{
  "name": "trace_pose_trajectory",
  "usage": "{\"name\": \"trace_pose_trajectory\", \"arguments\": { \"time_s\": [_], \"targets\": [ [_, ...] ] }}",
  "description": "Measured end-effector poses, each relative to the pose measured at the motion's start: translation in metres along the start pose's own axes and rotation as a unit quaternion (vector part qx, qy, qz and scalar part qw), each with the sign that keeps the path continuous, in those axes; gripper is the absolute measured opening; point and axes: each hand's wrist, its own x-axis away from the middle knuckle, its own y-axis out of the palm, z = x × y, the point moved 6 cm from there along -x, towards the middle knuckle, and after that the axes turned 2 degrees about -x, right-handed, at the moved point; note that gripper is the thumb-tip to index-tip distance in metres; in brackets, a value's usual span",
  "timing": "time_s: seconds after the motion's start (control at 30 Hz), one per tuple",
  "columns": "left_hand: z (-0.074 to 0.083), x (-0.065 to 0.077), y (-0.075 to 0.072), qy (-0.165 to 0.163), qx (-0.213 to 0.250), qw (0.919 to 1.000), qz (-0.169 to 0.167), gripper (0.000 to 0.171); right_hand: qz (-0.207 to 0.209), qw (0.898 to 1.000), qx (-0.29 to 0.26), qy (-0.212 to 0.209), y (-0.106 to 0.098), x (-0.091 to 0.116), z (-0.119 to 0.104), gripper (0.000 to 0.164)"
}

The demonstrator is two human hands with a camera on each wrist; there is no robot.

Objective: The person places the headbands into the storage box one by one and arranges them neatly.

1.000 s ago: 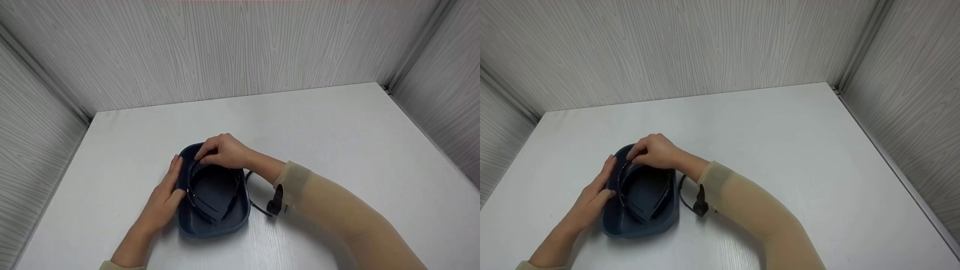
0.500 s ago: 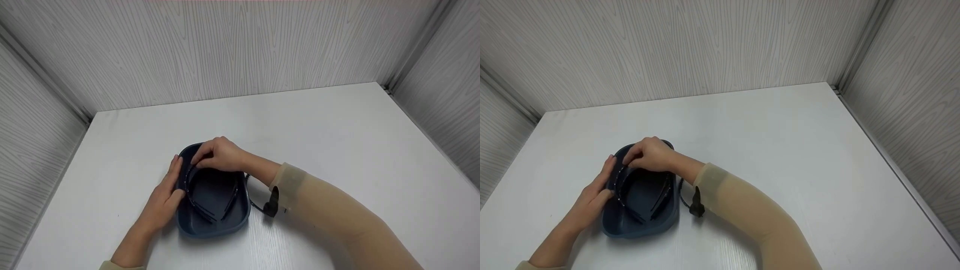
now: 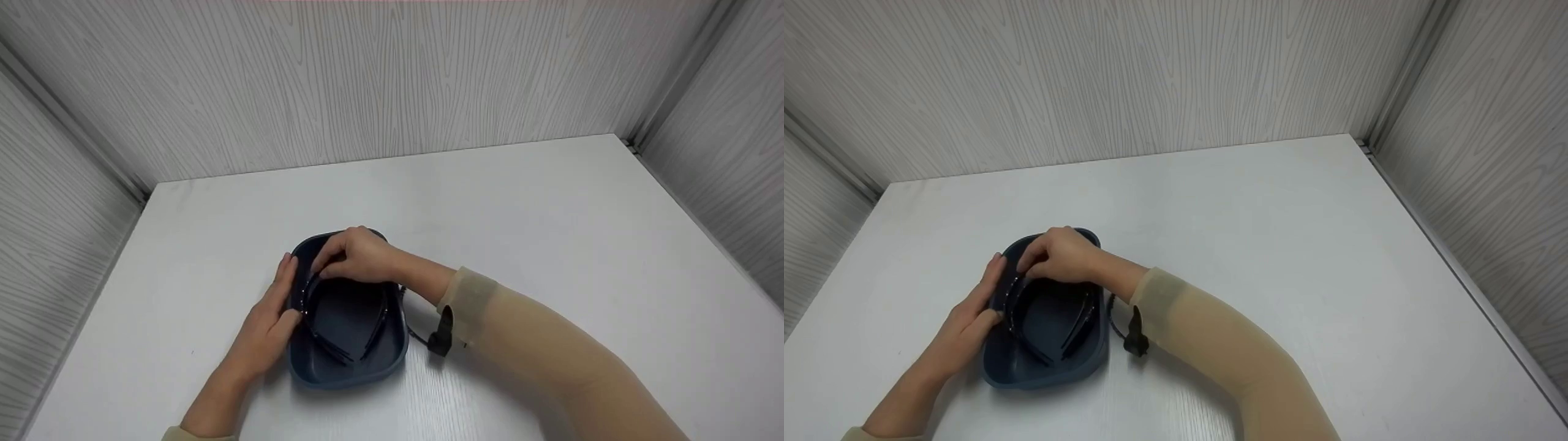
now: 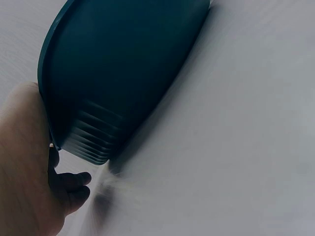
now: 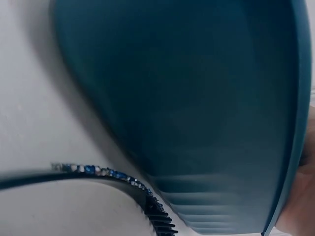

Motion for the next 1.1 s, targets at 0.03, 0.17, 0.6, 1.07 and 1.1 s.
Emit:
{"name": "trace_pose_trajectory", "arguments": {
  "time_s": [0.03,0.17,0.6,1.07,1.1],
  "targets": [
    [-0.0001,0.0001,0.0,0.0,0.0,1.0,0.0,0.08,-0.001,1.0,-0.003,0.003,0.0005,0.0,0.0002,0.016],
    [-0.0003,0.0004,0.0001,-0.002,0.001,1.0,-0.002,0.08,-0.005,1.0,-0.01,0.011,0.0023,0.0001,0.0009,0.016],
    [-0.0007,0.0005,-0.0007,0.005,0.002,1.0,0.0,0.08,-0.006,1.0,-0.003,0.014,0.004,-0.0007,0.0019,0.015],
    [-0.0015,0.0004,-0.0022,0.042,-0.012,0.9991,0.003,0.084,-0.009,1.0,0.001,0.024,0.0034,-0.0008,0.0045,0.016],
    [-0.0015,0.0004,-0.0022,0.044,-0.012,0.999,0.004,0.084,-0.009,1.0,0.003,0.025,0.0036,-0.001,0.0047,0.016]
  ]
}}
